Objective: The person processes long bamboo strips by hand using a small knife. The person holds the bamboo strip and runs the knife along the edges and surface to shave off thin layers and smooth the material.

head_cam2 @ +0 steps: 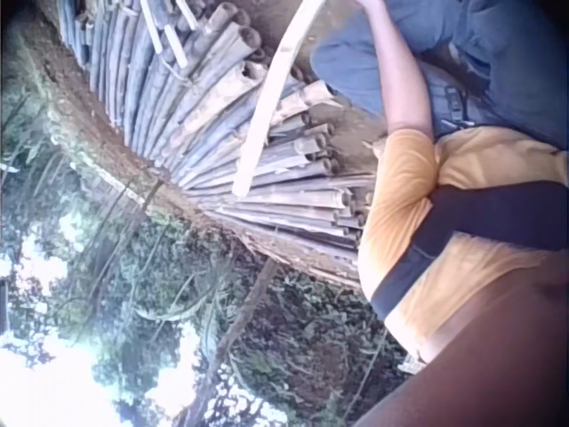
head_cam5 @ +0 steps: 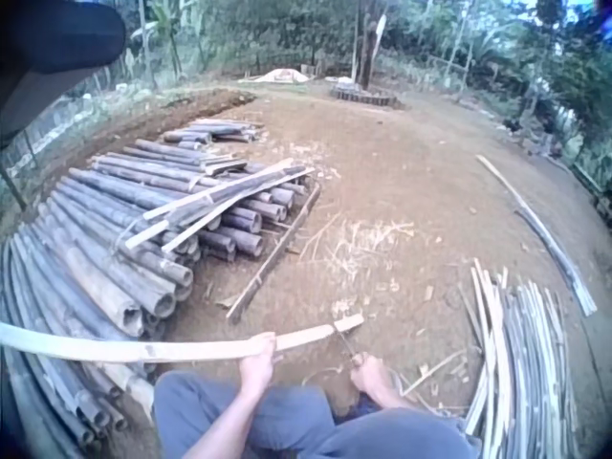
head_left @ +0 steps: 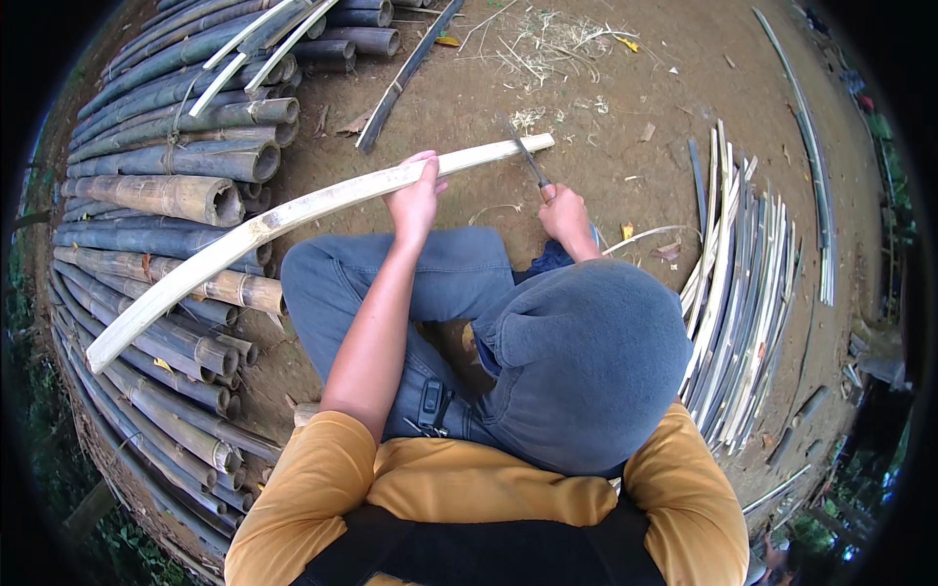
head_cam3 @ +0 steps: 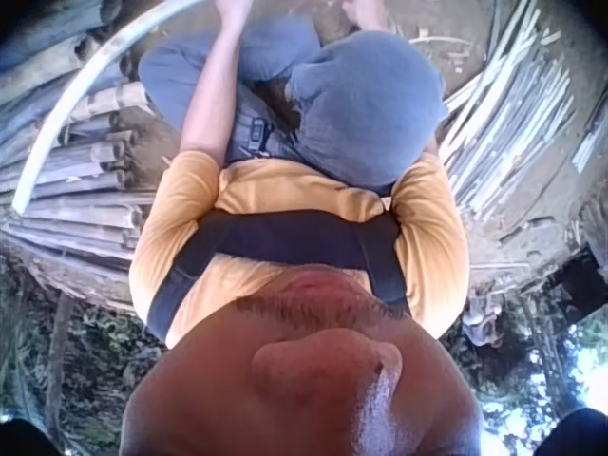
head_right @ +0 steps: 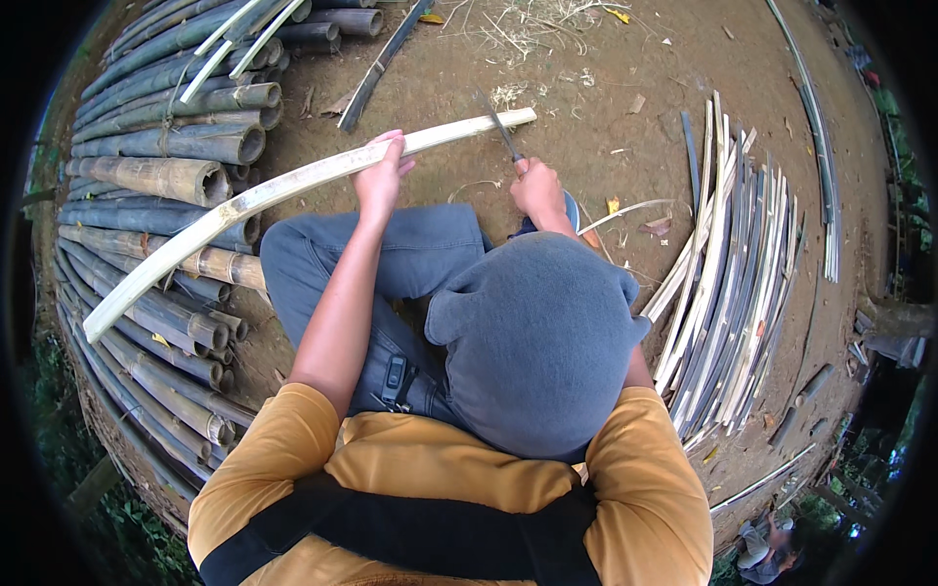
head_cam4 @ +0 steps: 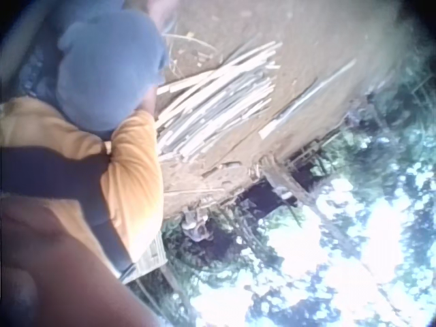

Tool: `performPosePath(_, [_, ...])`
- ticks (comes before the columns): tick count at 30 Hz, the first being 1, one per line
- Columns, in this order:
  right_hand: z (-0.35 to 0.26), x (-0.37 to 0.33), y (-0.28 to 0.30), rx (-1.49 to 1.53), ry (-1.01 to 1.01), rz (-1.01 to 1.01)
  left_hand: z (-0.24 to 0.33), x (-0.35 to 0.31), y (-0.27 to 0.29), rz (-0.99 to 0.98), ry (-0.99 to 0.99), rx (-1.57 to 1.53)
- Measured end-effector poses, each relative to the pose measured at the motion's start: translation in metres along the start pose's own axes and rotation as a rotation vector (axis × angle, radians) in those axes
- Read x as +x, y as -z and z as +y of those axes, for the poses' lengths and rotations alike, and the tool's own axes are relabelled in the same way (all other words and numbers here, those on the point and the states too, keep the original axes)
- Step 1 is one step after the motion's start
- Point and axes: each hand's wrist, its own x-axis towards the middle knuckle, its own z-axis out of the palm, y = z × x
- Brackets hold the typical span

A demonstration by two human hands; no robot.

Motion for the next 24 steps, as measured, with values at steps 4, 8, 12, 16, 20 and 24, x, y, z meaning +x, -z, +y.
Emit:
performPosePath(4, [-0.021, -0.010, 0.012, 0.027, 0.047, -0.165, 0.004, 0.003, 0.007, 0.015, -0.008, 0.011])
performPosePath(8, [-0.006, 0.000, 0.000, -0.022, 0.025, -0.125, 0.001, 0.012, 0.006, 0.025, 0.041, -0.007])
performPosePath(12, [-0.012, 0.006, 0.002, -0.055, 0.006, -0.144, 0.004, 0.019, 0.012, 0.053, 0.065, -0.008])
performPosePath(16, [-0.006, -0.007, -0.010, -0.065, 0.080, -0.164, 0.003, 0.027, 0.021, 0.056, 0.108, 0.001])
performPosePath(20, [-0.021, 0.000, -0.009, -0.113, -0.028, -0.164, 0.007, 0.030, 0.025, 0.037, 0.156, -0.002])
performPosePath(24, [-0.045, -0.007, -0.006, -0.078, -0.019, -0.223, 0.009, 0.037, 0.028, 0.038, 0.167, -0.020])
